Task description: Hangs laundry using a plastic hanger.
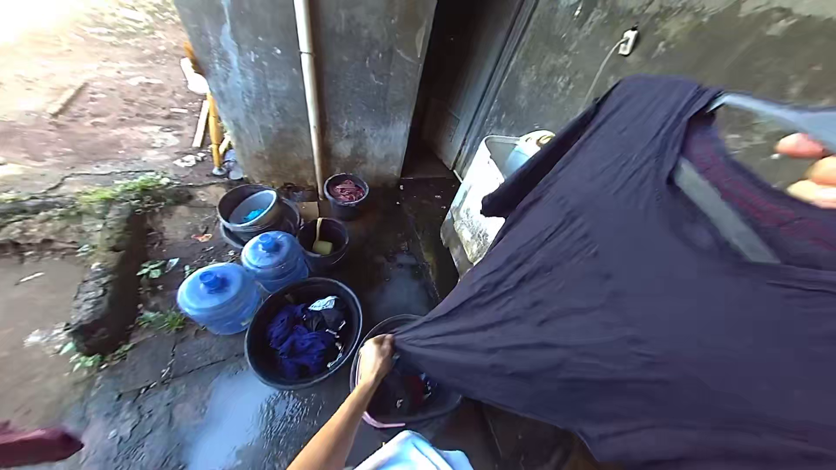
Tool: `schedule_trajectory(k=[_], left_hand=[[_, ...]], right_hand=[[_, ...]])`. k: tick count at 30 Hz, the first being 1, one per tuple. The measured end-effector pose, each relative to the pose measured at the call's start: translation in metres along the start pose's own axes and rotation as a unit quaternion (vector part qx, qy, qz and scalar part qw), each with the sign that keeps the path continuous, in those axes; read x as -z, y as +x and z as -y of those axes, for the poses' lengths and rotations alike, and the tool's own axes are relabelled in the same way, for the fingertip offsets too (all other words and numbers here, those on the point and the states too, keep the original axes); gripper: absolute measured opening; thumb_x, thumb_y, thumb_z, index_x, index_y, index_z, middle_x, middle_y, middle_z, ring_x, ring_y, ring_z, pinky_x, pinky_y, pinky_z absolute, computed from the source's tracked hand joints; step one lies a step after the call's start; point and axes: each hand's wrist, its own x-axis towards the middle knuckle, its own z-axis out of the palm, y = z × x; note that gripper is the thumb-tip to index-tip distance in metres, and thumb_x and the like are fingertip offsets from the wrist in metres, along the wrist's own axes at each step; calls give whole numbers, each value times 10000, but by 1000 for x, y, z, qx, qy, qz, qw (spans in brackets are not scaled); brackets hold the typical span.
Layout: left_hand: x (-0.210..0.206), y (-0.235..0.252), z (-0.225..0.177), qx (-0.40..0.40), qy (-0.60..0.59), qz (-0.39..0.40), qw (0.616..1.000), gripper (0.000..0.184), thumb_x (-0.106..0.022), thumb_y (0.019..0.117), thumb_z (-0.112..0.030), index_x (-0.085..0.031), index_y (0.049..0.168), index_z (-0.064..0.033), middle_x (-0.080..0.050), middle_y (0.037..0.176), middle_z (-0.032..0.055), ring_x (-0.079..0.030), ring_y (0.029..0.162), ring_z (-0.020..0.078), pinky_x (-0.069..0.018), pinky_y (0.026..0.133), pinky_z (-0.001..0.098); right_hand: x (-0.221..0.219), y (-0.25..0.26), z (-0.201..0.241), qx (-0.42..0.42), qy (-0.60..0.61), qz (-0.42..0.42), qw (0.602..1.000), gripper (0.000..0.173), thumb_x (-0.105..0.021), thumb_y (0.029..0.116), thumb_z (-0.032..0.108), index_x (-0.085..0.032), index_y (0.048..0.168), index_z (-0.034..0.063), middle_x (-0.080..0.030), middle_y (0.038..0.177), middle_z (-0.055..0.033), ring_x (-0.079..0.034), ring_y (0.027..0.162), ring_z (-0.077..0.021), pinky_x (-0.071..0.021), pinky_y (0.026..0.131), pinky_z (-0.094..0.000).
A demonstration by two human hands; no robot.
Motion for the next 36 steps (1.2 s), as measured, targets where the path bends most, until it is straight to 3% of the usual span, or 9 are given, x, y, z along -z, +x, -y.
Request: schedule_trajectory(k=[5, 9, 13, 15, 22, 27, 30, 33, 36], left_hand=[[124, -25, -85, -117, -445, -67, 885, 238, -477, 1044, -255, -634, 1028, -77, -698, 871, 46, -690, 783, 165, -605, 692, 417], [210, -60, -157, -433, -330, -167, 823, 191, -476, 1066, -240, -658, 1057, -183, -709, 929, -95, -687, 852, 35, -596, 791, 259], [150, -10, -25, -214, 26, -326, 920, 379, -465, 1071, -193, -635, 1117, 143, -657, 1037, 328, -657, 1003, 435, -495, 930, 622], [148, 23, 39, -159, 69, -262, 949, 400, -517, 1060, -280, -694, 1046, 79, -685, 977, 301, -671, 925, 446, -505, 831, 667], [272, -24, -107, -307, -116, -309, 893, 356, -477, 1060, -305, -652, 1038, 5, -635, 900, 38, -621, 845, 46, -540, 828, 291], [193, 8, 92, -11, 5, -217, 976, 395, -587, 1020, -294, -679, 1072, 87, -675, 996, 277, -651, 898, 373, -507, 818, 599], [236, 28, 39, -74, -71, -207, 973, 389, -584, 1010, -283, -664, 1058, 95, -660, 940, 257, -637, 844, 347, -520, 787, 591], [302, 3, -49, -208, -246, -250, 913, 241, -524, 1050, -262, -649, 972, -71, -657, 802, -35, -645, 717, 46, -583, 696, 299], [313, -14, -21, -198, -333, -276, 880, 224, -474, 1067, -246, -607, 1110, -71, -684, 884, -51, -673, 798, 21, -602, 762, 285]], right_hand=[[14, -28, -3, -22, -199, -117, 973, 348, -396, 1112, 301, -693, 1132, 121, -566, 702, 88, -508, 530, 20, -438, 485, -112], [13, -26, -14, 7, -270, -147, 952, 325, -418, 1107, 255, -695, 1158, 95, -566, 686, 73, -464, 491, 0, -408, 450, -137], [31, -3, -73, -18, -245, -190, 950, 324, -393, 1119, 224, -665, 1124, 49, -515, 651, 66, -425, 474, -9, -384, 448, -162], [29, 4, -103, -62, -231, -180, 954, 313, -397, 1119, 199, -655, 1119, 22, -513, 647, 54, -418, 470, -23, -385, 452, -175], [15, 26, -112, -87, -198, -139, 966, 337, -388, 1123, 212, -659, 1141, 12, -507, 643, 50, -395, 455, -10, -358, 431, -151], [4, 17, -134, -98, -161, -152, 970, 293, -379, 1119, 154, -629, 1119, 0, -508, 640, 54, -414, 462, -11, -379, 447, -159], [-28, 26, -121, -85, -194, -80, 974, 301, -388, 1115, 153, -646, 1090, 1, -507, 642, 64, -408, 478, -7, -374, 463, -160], [-47, 34, -107, -73, -196, -25, 977, 313, -392, 1118, 178, -669, 1083, 34, -501, 630, 64, -389, 461, 1, -349, 438, -145], [-44, 40, -91, -16, -178, -49, 983, 312, -392, 1110, 169, -674, 1117, 35, -514, 627, 74, -401, 456, 2, -356, 423, -147]])
